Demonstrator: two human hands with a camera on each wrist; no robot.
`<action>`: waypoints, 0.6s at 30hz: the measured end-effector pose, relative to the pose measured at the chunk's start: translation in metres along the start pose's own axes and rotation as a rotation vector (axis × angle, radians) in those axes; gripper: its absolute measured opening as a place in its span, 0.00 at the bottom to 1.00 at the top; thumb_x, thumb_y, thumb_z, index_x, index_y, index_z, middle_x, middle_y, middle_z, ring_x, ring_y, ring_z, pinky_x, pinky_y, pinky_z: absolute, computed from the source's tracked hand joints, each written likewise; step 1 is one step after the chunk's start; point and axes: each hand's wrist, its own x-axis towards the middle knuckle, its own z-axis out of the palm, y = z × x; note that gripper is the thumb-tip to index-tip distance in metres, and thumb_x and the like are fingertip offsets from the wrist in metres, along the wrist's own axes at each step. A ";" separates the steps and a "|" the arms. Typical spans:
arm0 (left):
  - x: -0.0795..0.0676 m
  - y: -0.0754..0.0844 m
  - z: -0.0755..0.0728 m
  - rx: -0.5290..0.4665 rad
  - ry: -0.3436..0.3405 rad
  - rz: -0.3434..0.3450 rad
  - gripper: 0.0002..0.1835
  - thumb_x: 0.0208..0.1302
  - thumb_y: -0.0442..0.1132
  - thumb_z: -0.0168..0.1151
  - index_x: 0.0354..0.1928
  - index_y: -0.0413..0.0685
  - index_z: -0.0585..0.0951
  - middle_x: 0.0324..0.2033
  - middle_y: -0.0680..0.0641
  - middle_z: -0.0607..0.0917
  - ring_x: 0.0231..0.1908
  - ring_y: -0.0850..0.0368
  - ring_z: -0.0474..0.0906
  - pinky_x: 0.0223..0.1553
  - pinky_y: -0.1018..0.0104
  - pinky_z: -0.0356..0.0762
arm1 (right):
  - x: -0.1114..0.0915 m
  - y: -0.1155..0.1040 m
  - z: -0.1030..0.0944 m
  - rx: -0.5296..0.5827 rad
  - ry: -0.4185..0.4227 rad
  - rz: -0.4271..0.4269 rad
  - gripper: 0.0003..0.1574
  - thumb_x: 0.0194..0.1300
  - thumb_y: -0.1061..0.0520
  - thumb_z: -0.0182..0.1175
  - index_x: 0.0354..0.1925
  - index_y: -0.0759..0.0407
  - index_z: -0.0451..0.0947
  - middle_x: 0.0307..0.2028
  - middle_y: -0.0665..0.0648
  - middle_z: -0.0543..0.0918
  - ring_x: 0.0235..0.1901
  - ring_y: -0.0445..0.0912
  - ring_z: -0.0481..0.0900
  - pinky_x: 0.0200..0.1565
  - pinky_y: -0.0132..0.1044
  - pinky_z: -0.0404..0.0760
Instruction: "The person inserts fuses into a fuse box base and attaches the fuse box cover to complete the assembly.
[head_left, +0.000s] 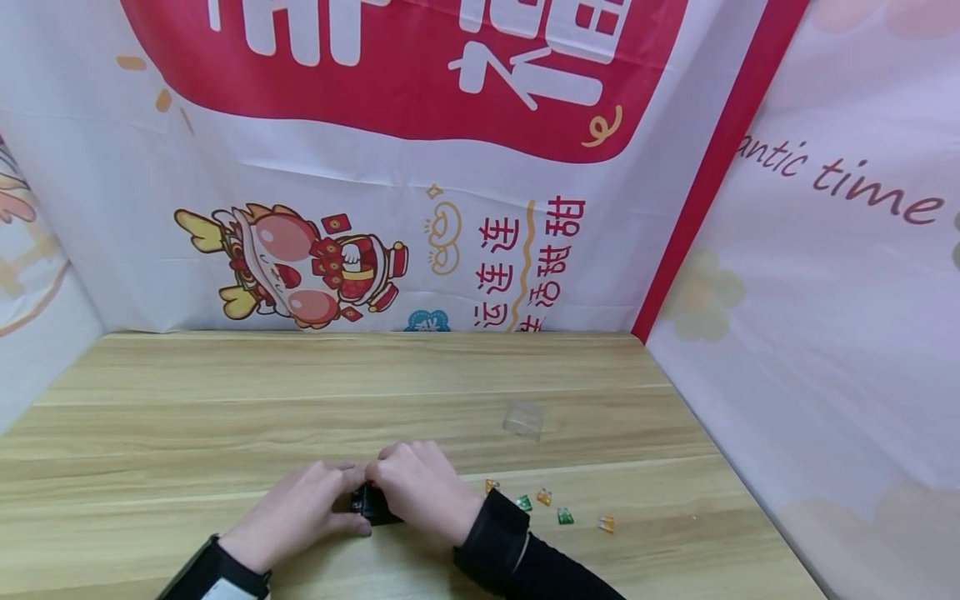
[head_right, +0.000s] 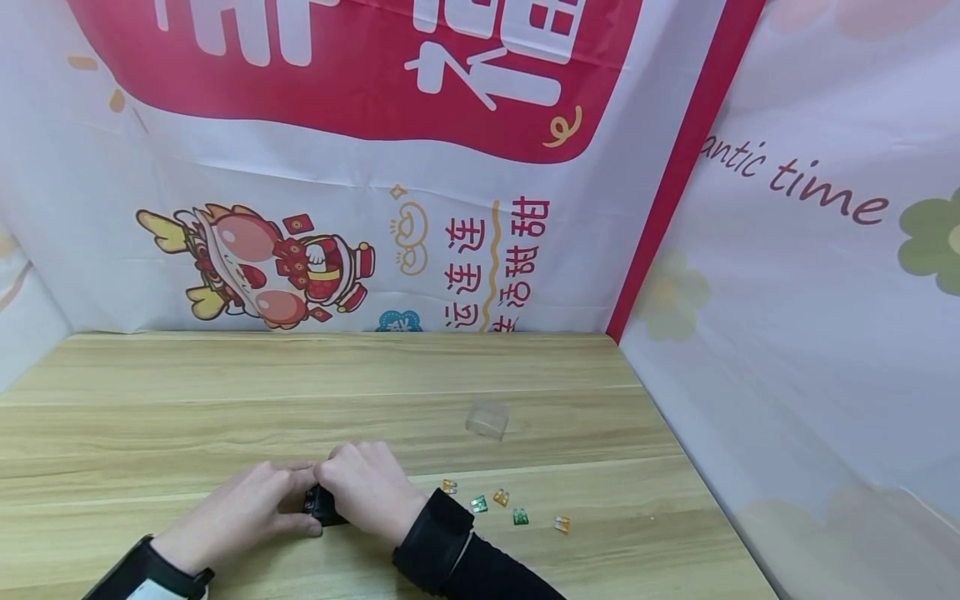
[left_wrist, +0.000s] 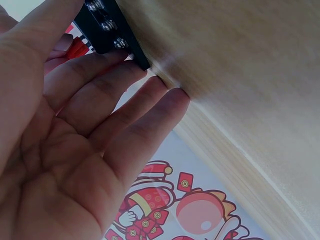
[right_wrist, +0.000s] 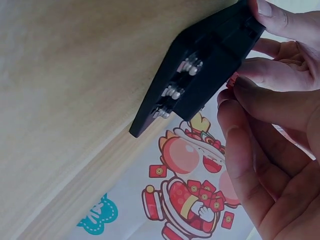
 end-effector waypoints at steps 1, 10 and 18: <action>0.000 0.000 0.000 -0.005 -0.002 -0.002 0.17 0.50 0.55 0.69 0.40 0.61 0.78 0.39 0.61 0.81 0.32 0.69 0.73 0.32 0.68 0.70 | 0.000 0.000 0.000 0.001 0.003 -0.002 0.08 0.55 0.60 0.66 0.27 0.44 0.81 0.19 0.40 0.71 0.16 0.30 0.62 0.18 0.23 0.57; 0.000 -0.001 0.000 -0.027 -0.012 -0.009 0.16 0.50 0.55 0.69 0.40 0.61 0.79 0.36 0.64 0.80 0.31 0.69 0.72 0.33 0.69 0.70 | 0.000 -0.002 0.000 -0.040 -0.035 -0.010 0.15 0.47 0.63 0.66 0.31 0.43 0.82 0.21 0.41 0.73 0.18 0.32 0.65 0.19 0.24 0.60; 0.001 -0.001 0.001 -0.017 -0.010 0.004 0.19 0.51 0.56 0.69 0.43 0.61 0.79 0.39 0.62 0.81 0.33 0.70 0.73 0.34 0.67 0.71 | 0.000 -0.002 -0.001 -0.039 -0.049 0.001 0.17 0.46 0.64 0.66 0.31 0.41 0.82 0.20 0.40 0.72 0.18 0.32 0.66 0.19 0.25 0.60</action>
